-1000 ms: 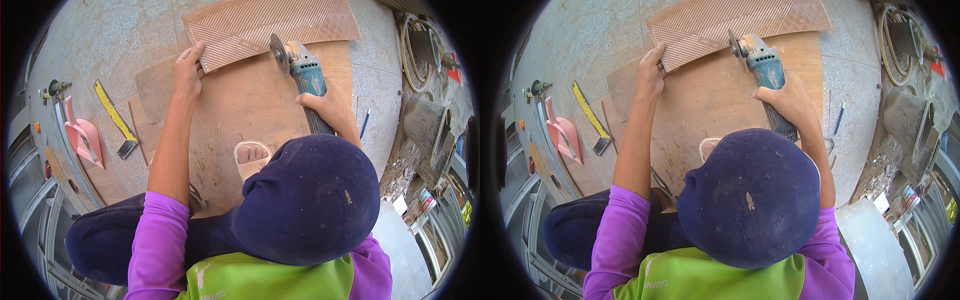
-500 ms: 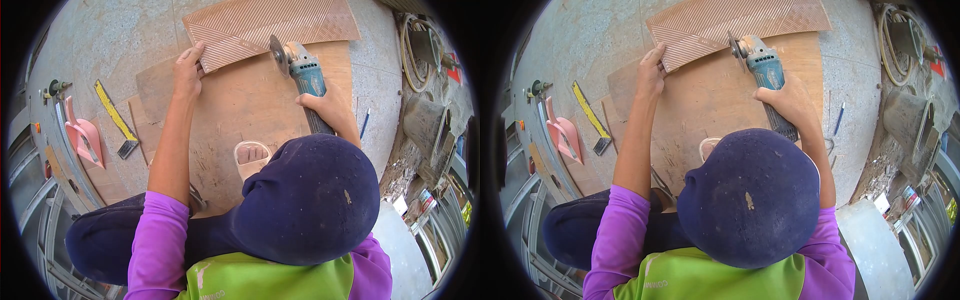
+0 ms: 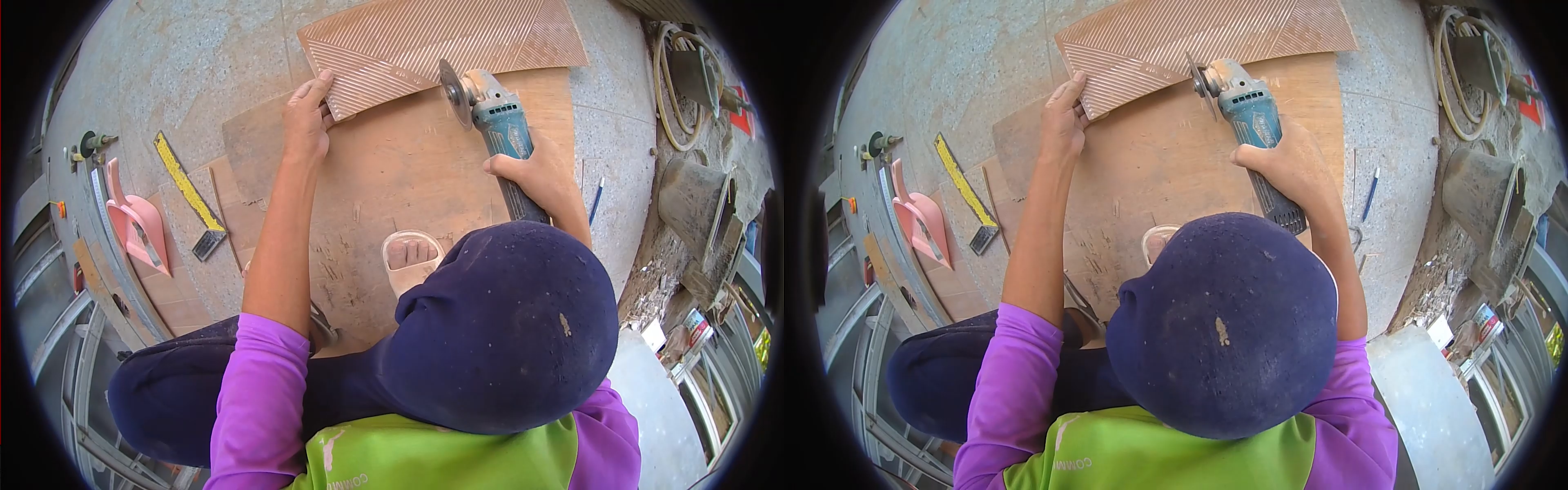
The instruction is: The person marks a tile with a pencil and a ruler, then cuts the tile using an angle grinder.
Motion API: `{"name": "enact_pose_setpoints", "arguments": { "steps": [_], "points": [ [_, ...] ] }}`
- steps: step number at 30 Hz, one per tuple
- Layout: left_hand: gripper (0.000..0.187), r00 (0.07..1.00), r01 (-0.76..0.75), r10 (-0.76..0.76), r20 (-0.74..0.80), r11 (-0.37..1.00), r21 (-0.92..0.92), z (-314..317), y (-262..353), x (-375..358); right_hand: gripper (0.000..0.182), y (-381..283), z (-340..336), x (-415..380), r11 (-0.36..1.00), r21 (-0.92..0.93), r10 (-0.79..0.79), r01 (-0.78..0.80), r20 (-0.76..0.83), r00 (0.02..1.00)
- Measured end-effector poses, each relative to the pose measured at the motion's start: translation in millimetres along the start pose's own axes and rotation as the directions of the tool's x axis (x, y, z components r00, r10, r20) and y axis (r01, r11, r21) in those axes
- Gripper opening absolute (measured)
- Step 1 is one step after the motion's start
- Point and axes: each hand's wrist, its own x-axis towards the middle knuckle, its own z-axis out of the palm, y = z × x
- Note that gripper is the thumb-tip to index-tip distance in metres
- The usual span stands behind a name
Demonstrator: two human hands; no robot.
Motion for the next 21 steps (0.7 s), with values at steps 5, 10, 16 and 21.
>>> {"name": "enact_pose_setpoints", "arguments": {
  "steps": [5, 10, 16, 21],
  "points": [
    [0.033, 1.000, -0.003, 0.003, 0.011, 1.000, -0.004, -0.8, 0.6, -0.1, 0.061, -3.8, -0.4, -0.8, 1.000, -0.009, 0.014, -0.014, -0.008, 1.000],
    [0.033, 1.000, -0.001, 0.001, 0.009, 1.000, -0.007, -0.5, -0.1, -0.2, 0.061, -5.3, -2.0, -2.4, 1.000, -0.001, 0.019, -0.019, 0.002, 1.000],
    [0.033, 1.000, 0.002, -0.002, 0.016, 1.000, -0.007, -1.8, -0.2, 0.8, 0.060, -4.0, -0.5, -0.5, 1.000, 0.006, 0.011, -0.011, -0.008, 1.000],
    [0.034, 1.000, -0.002, 0.002, 0.011, 1.000, 0.000, -1.6, -0.9, 1.5, 0.059, -3.7, -3.2, -2.4, 0.999, -0.032, -0.023, 0.022, -0.018, 1.000]
  ]
}}
